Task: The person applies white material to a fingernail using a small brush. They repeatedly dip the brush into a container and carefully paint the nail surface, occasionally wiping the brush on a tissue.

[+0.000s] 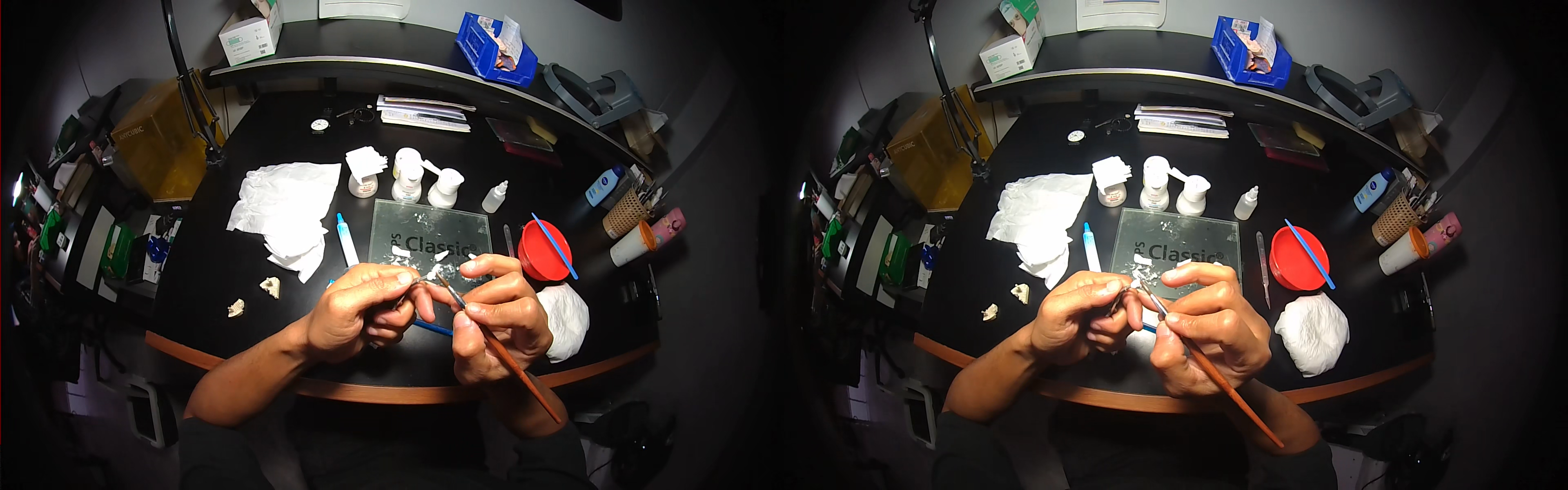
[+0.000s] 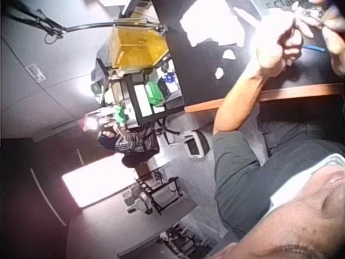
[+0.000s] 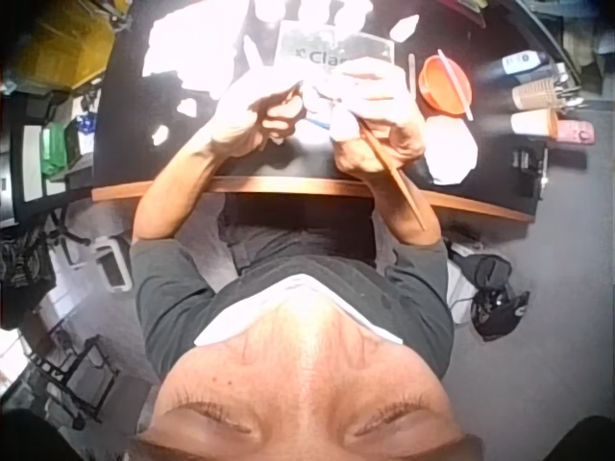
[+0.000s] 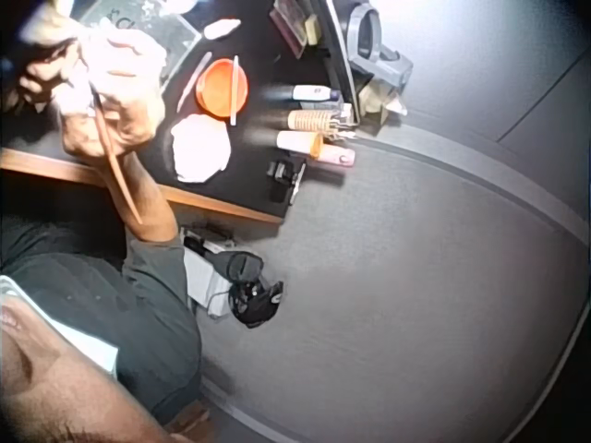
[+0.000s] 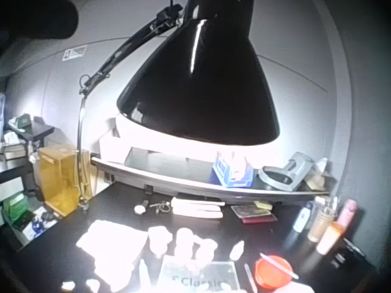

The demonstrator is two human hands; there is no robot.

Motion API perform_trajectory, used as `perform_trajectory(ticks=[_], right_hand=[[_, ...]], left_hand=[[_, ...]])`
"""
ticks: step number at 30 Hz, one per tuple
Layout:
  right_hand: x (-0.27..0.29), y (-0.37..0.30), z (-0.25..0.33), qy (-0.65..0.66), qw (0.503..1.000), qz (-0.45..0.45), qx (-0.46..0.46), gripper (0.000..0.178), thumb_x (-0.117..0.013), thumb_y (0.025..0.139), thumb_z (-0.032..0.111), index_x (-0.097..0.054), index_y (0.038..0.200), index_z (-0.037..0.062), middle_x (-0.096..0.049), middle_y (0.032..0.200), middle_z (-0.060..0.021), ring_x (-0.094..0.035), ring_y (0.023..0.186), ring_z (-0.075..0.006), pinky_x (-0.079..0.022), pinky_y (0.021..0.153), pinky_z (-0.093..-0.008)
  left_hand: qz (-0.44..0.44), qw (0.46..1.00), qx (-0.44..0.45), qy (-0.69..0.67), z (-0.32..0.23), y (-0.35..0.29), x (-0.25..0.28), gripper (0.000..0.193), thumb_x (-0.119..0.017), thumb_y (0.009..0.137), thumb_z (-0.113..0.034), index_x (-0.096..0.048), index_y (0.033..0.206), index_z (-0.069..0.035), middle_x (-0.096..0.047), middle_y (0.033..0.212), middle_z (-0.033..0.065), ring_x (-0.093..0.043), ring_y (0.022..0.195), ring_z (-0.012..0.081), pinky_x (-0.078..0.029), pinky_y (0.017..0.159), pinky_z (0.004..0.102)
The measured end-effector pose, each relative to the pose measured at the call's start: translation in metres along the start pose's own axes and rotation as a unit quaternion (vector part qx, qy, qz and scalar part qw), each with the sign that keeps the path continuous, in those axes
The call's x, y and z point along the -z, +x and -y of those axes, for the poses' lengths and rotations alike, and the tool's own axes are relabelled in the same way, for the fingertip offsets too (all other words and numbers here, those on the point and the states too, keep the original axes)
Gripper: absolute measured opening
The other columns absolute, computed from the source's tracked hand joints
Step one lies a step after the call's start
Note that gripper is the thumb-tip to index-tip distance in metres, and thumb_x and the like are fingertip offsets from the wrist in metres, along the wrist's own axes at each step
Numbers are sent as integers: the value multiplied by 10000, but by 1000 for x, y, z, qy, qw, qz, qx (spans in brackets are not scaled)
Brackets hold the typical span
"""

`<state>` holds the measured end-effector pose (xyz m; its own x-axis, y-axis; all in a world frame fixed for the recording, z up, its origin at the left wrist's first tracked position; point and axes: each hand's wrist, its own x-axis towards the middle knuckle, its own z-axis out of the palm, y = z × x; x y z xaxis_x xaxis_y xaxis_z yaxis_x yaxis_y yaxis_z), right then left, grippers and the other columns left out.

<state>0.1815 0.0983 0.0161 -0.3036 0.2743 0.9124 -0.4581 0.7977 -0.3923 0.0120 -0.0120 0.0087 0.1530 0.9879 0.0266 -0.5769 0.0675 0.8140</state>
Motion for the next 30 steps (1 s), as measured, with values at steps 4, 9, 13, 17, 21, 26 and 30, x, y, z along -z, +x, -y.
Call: perform_trajectory(ticks=[4, 9, 13, 17, 21, 26, 30], right_hand=[[-1, -2, -1, 9, 1000, -9, -3, 205, -673, 721, -93, -633, 892, 13, -649, 771, -120, -694, 901, -328, -579, 805, -408], [-2, -4, -2, 27, 999, -20, -15, 177, -662, 768, -86, -625, 909, 14, -638, 772, -105, -680, 857, -301, -578, 833, -425], [1, -7, -1, 115, 990, -30, -78, 132, -622, 855, -40, -582, 972, 5, -584, 771, -76, -641, 923, -274, -605, 858, -449], [-3, -3, 5, 236, 946, -93, -201, 79, -591, 895, 3, -563, 967, -13, -566, 770, -89, -606, 1034, -272, -645, 904, -486], [2, -4, -1, 246, 944, -72, -207, 73, -579, 871, -12, -558, 940, -2, -546, 746, -89, -610, 948, -229, -627, 944, -507], [10, -6, -9, 253, 936, -50, -239, 84, -557, 826, -32, -552, 896, 14, -520, 713, -72, -591, 890, -196, -602, 994, -500], [7, -7, -9, 261, 942, -39, -208, 76, -580, 859, -34, -561, 925, -1, -571, 792, -114, -616, 982, -227, -629, 949, -524]], left_hand=[[-2, 1000, 0, -1, 0, -1, 0, 465, -437, 1095, -315, -666, 1089, 89, -354, 631, -66, -267, 527, 34, -229, 484, 218], [-1, 1000, 3, -1, -1, -2, 0, 450, -435, 1093, -310, -670, 1046, 70, -357, 633, -58, -273, 531, 38, -235, 489, 222], [-9, 995, -42, 86, -2, -1, 3, 434, -444, 1091, -303, -692, 1043, 49, -404, 641, -53, -303, 548, 34, -251, 513, 225], [-49, 980, -77, 179, -7, -1, 0, 379, -502, 1077, -264, -724, 1057, 43, -464, 645, -46, -357, 576, 33, -277, 538, 226], [-64, 972, -103, 202, -4, 0, 0, 350, -534, 1066, -236, -742, 1059, 45, -473, 636, -43, -376, 581, 37, -298, 546, 231], [-45, 970, -114, 211, -4, 2, 5, 361, -527, 1067, -237, -750, 1038, 46, -481, 628, -41, -374, 569, 36, -296, 540, 232], [-30, 985, -75, 149, -3, 0, 8, 405, -493, 1081, -267, -729, 1019, 56, -455, 620, -46, -344, 542, 36, -280, 516, 233]])
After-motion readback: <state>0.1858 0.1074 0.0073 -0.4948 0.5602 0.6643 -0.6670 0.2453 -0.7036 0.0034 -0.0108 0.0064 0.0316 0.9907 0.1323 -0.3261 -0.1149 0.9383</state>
